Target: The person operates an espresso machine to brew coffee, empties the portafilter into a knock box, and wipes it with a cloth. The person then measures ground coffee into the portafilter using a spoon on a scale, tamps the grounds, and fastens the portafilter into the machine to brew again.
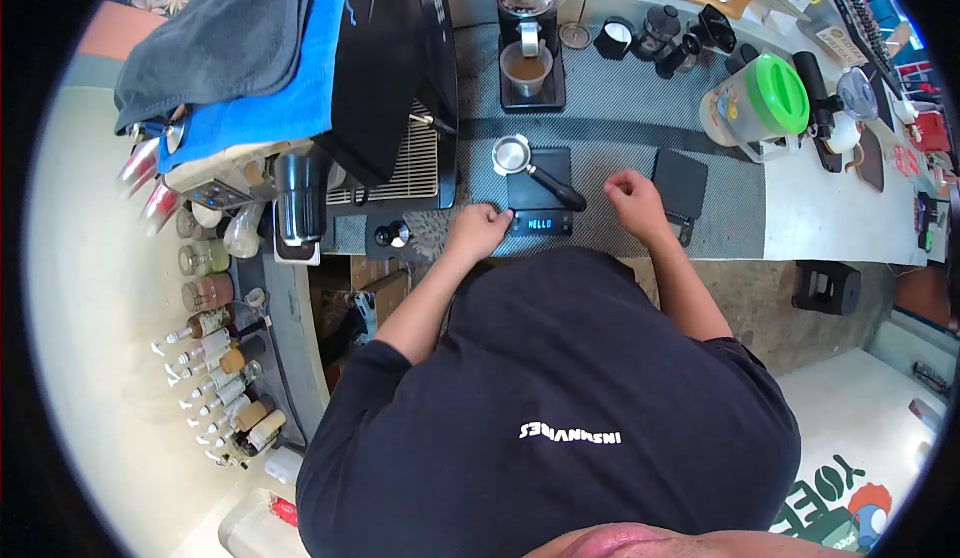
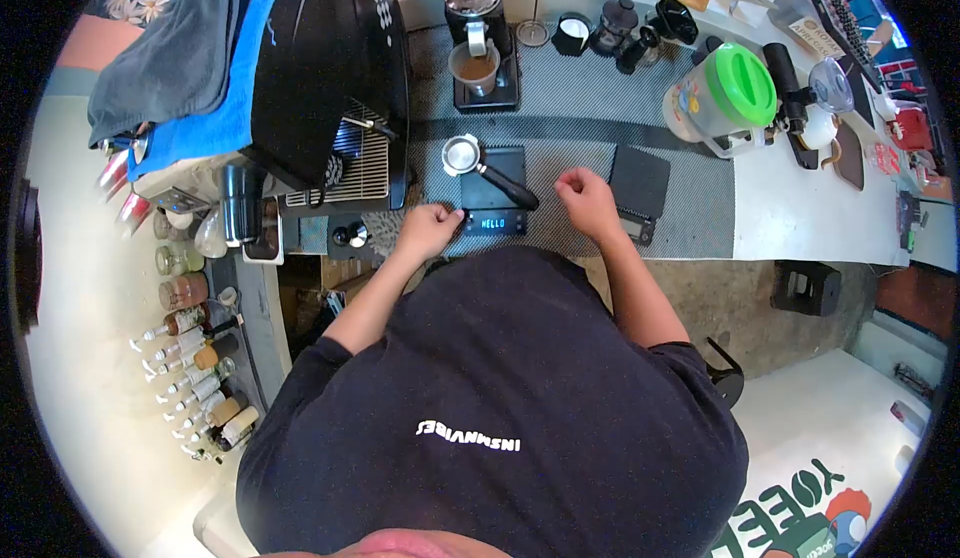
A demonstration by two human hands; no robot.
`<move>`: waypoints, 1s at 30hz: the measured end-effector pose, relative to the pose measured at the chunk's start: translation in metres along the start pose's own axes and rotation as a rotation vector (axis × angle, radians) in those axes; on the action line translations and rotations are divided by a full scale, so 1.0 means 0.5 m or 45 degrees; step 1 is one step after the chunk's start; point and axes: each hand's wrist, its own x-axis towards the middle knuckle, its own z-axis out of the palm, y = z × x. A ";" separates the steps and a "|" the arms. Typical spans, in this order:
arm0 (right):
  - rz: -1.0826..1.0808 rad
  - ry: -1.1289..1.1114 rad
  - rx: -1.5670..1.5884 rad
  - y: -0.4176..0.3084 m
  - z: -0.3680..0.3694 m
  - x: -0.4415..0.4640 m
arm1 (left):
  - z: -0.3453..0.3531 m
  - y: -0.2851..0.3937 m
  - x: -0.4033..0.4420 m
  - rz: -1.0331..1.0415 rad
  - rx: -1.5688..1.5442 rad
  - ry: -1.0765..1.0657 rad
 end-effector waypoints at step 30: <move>-0.651 0.334 0.416 -0.240 0.112 0.364 | -0.044 0.328 0.308 0.407 -0.797 0.585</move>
